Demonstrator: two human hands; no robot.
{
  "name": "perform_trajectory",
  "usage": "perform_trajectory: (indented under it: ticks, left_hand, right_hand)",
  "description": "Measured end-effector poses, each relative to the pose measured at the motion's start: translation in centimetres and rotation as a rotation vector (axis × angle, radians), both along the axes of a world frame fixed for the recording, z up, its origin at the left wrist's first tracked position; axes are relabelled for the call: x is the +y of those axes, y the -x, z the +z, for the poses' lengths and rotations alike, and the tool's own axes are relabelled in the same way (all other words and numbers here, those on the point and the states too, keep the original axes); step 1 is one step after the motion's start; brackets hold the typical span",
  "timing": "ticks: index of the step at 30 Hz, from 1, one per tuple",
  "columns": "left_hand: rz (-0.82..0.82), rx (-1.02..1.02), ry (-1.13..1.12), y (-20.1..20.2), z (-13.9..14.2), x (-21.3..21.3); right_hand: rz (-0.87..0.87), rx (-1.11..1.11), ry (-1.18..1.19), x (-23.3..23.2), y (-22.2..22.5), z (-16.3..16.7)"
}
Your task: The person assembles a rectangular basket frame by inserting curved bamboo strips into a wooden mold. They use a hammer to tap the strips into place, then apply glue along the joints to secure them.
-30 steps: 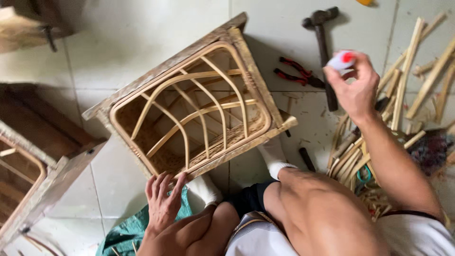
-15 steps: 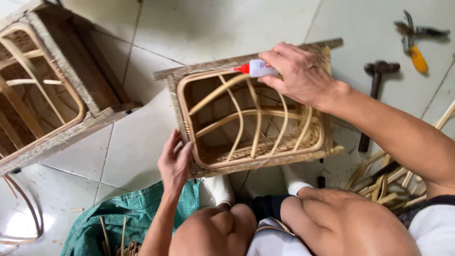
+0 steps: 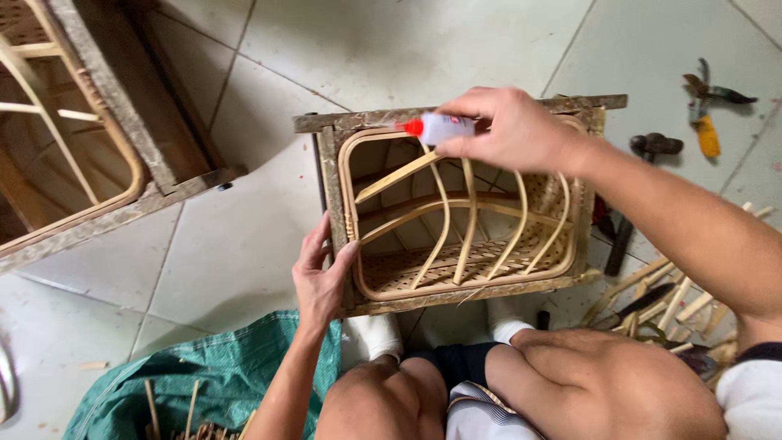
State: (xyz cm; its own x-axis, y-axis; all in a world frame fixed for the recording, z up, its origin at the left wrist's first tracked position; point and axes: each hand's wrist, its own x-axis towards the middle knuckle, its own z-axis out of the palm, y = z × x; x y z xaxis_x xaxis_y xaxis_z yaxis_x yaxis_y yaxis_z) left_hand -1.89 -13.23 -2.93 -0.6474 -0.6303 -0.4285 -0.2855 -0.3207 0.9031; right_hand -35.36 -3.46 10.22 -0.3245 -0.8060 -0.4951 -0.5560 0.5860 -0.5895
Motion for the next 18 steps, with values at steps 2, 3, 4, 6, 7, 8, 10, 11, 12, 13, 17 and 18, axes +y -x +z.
perform_trajectory:
  ticks: [2,3,4,6,7,8,10,11,12,13,17,18]
  left_hand:
    - [0.006,0.008,-0.013,-0.1,0.1,0.1]
    - [0.005,0.018,-0.013,-0.1,0.2,0.1]
    - [0.004,0.029,-0.013,-0.1,0.3,0.2]
    - [-0.005,0.009,-0.015,0.0,0.7,0.2]
    - [-0.006,-0.005,-0.015,0.0,0.9,0.2]
    - [-0.006,-0.003,-0.022,0.0,1.1,0.2]
    - [-0.005,0.0,-0.034,0.0,1.4,0.2]
    - [-0.005,0.005,-0.04,0.0,1.4,0.2]
    - [-0.007,0.011,-0.047,0.0,1.5,0.2]
    - [-0.009,0.017,-0.055,0.0,1.4,0.2]
    - [0.008,0.049,-0.017,-0.1,0.9,0.3]
    - [0.008,0.041,0.021,-0.1,0.7,0.4]
  right_hand:
    - [-0.18,-0.291,-0.017,-0.3,1.6,0.9]
    - [-0.271,-0.435,-0.022,-0.4,2.3,1.4]
    - [-0.29,-0.552,0.031,-0.3,3.0,1.7]
    - [-0.322,-0.785,0.143,-0.2,4.0,2.5]
    - [-0.337,-0.818,0.158,-0.2,4.3,2.7]
    - [-0.35,-0.852,0.175,-0.2,4.5,2.9]
    - [-0.352,-0.88,0.195,-0.4,4.7,3.3]
    - [-0.344,-0.875,0.195,-0.6,4.7,3.6]
    - [-0.336,-0.869,0.195,-0.8,4.6,3.8]
    - [-0.316,-0.884,0.205,-1.0,4.4,4.1]
    - [-0.264,-0.505,0.069,-1.4,3.0,4.6]
    - [-0.252,-0.302,-0.01,-1.4,2.3,4.3]
